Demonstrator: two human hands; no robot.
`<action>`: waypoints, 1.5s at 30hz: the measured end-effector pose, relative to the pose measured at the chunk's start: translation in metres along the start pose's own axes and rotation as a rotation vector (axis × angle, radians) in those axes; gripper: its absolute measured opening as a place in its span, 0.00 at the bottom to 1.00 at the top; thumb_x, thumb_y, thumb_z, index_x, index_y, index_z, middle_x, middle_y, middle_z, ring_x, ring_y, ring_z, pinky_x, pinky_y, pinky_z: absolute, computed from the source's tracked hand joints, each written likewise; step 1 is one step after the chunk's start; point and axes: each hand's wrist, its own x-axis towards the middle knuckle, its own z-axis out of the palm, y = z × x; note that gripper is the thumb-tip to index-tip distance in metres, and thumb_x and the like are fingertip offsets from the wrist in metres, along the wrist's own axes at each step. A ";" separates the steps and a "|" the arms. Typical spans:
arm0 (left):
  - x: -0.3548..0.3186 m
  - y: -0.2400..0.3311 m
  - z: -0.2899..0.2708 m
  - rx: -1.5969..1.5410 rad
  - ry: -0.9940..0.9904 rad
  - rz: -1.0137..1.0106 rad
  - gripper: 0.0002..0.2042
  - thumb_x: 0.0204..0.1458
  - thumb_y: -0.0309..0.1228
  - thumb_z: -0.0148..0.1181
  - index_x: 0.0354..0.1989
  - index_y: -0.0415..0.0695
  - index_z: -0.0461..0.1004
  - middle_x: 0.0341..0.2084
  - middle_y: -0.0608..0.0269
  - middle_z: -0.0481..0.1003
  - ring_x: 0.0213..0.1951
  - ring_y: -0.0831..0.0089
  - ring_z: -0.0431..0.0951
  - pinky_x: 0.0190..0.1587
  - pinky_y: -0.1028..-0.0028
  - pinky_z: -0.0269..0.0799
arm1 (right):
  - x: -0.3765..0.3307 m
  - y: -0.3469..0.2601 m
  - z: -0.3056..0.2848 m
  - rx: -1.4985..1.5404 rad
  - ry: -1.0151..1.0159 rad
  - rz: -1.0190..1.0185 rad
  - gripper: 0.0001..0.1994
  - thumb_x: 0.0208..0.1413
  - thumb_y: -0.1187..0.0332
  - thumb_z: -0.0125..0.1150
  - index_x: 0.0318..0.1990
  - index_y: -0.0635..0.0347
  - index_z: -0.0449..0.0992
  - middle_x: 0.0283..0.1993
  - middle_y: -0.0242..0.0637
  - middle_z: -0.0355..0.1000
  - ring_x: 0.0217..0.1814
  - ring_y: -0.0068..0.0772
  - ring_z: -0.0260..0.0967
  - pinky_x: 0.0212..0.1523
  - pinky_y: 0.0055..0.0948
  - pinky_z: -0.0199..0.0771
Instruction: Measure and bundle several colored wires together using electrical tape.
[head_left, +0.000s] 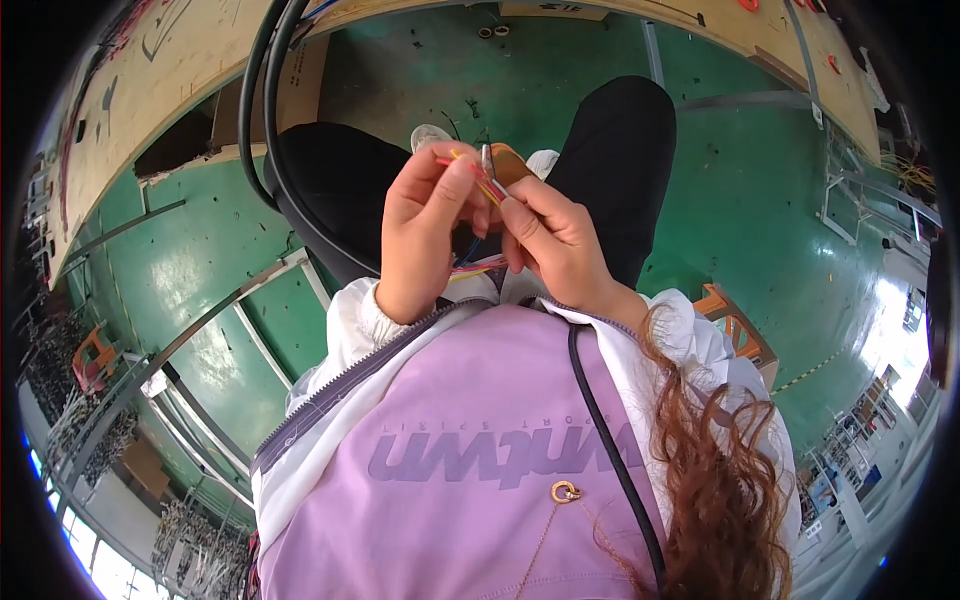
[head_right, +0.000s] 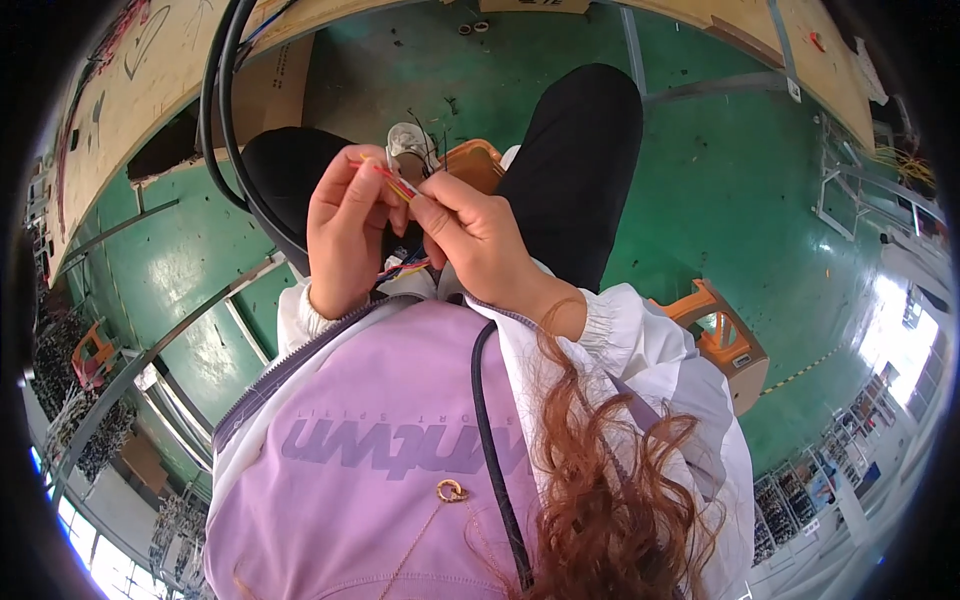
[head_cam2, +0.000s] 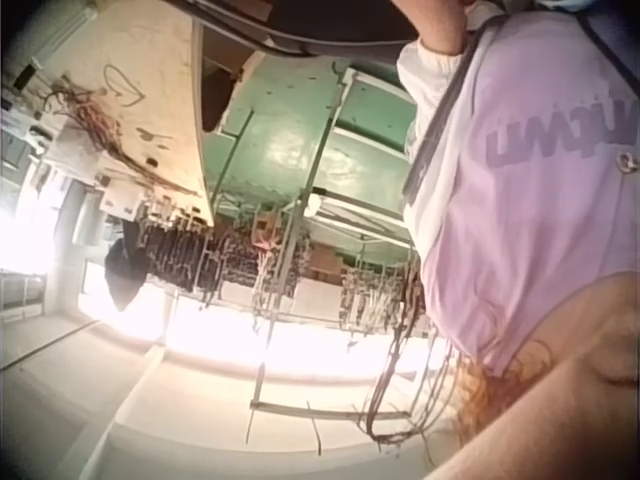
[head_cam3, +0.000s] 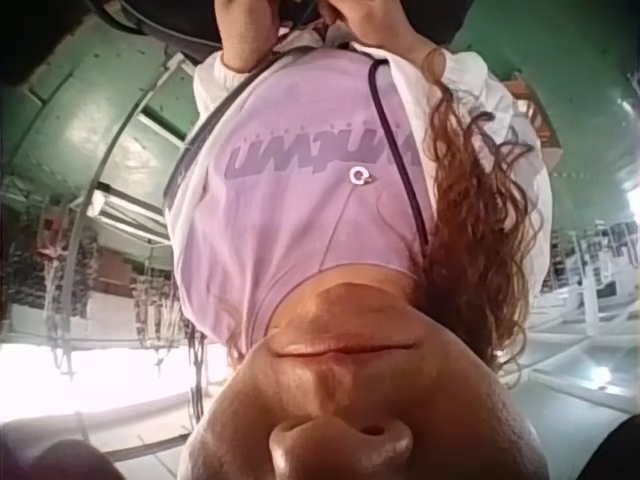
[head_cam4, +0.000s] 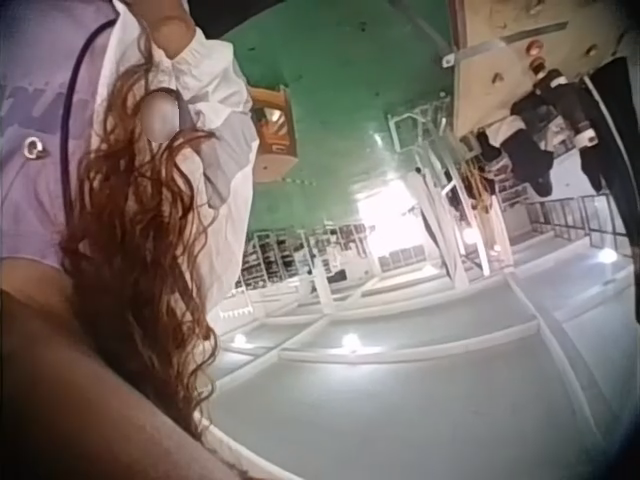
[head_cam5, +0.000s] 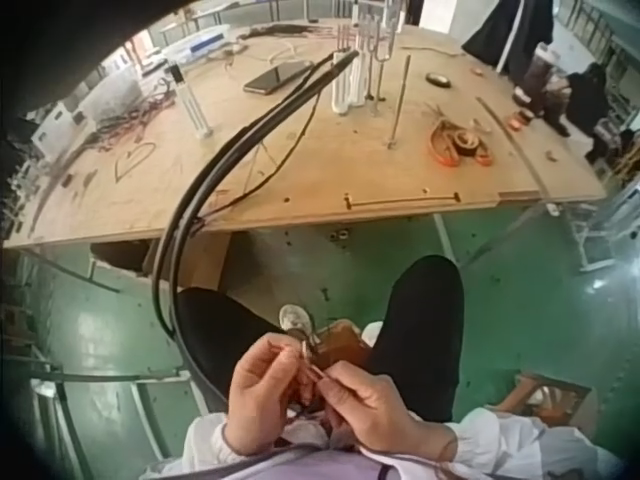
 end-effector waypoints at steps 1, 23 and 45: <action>0.000 -0.001 -0.003 0.150 -0.007 0.002 0.08 0.57 0.31 0.47 0.34 0.38 0.69 0.21 0.67 0.70 0.22 0.83 0.67 0.26 0.83 0.64 | 0.000 0.000 0.000 -0.002 0.011 -0.009 0.10 0.60 0.67 0.45 0.30 0.62 0.68 0.20 0.27 0.63 0.18 0.13 0.58 0.19 0.16 0.57; -0.004 0.002 -0.002 0.141 -0.001 -0.027 0.04 0.52 0.25 0.54 0.31 0.36 0.72 0.24 0.63 0.74 0.25 0.81 0.73 0.30 0.83 0.70 | 0.003 -0.004 -0.003 0.103 0.032 0.059 0.11 0.60 0.65 0.46 0.28 0.60 0.68 0.19 0.25 0.63 0.17 0.12 0.59 0.17 0.14 0.52; -0.006 0.005 0.001 0.126 0.038 -0.073 0.03 0.49 0.22 0.55 0.29 0.35 0.72 0.22 0.65 0.73 0.22 0.83 0.71 0.27 0.84 0.68 | 0.000 -0.003 0.001 0.126 0.050 -0.004 0.10 0.58 0.69 0.47 0.28 0.64 0.68 0.22 0.28 0.66 0.21 0.15 0.62 0.22 0.17 0.61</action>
